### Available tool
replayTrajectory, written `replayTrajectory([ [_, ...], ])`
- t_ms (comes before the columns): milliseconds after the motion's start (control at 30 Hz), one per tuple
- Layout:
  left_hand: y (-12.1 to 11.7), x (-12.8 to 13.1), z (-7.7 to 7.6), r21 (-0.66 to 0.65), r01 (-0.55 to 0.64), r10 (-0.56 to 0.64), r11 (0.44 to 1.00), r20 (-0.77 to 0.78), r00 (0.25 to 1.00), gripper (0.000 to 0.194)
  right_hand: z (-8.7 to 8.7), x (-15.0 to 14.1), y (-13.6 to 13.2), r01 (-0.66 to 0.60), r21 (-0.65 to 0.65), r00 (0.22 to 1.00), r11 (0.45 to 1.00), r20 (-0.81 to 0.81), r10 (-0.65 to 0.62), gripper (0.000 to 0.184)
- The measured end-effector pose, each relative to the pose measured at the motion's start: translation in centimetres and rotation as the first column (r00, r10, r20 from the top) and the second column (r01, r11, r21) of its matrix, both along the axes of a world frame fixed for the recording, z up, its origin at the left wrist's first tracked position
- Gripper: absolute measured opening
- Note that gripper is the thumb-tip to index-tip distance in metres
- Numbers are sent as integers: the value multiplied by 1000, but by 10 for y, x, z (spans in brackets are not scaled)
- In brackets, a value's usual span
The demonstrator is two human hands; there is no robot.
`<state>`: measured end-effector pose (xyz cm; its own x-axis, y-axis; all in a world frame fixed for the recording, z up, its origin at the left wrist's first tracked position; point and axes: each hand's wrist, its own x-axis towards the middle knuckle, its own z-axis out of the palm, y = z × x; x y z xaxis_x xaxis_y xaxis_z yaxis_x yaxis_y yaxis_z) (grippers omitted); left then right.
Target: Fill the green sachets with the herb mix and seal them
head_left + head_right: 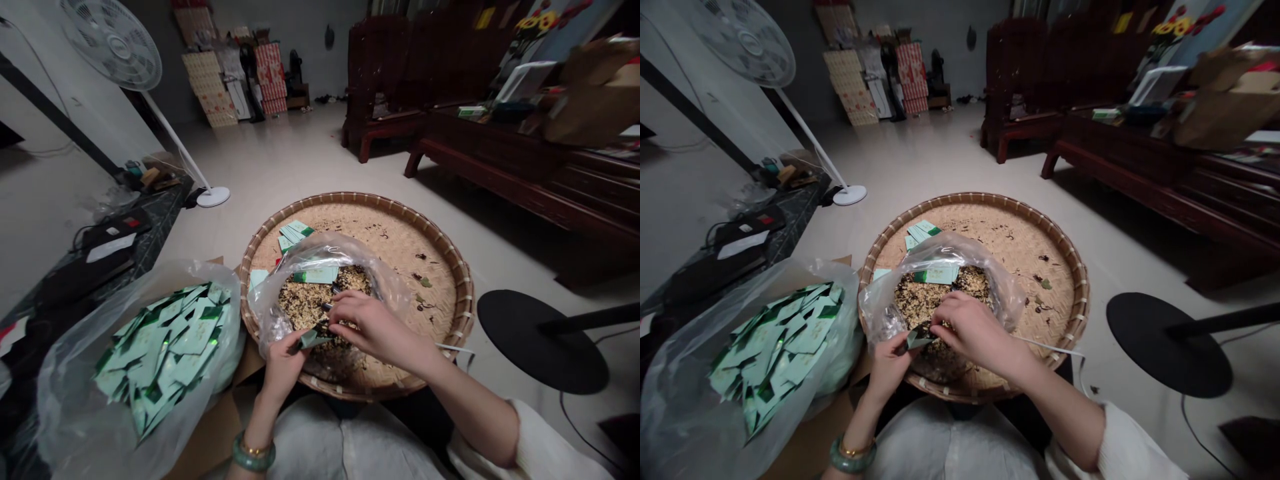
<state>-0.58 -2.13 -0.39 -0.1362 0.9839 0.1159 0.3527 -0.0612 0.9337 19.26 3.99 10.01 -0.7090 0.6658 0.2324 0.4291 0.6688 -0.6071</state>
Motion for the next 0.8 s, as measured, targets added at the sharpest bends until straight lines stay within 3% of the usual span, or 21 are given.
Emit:
replayTrajectory([
  [467, -1, -1, 1, 35, -1, 1, 999, 9, 1000, 19, 0, 2, -1, 60, -66, 994, 996, -91, -66, 17],
  [800, -2, -3, -2, 44, -4, 4, 999, -13, 1000, 20, 3, -1, -5, 75, -171, 964, 982, -241, -115, 15],
])
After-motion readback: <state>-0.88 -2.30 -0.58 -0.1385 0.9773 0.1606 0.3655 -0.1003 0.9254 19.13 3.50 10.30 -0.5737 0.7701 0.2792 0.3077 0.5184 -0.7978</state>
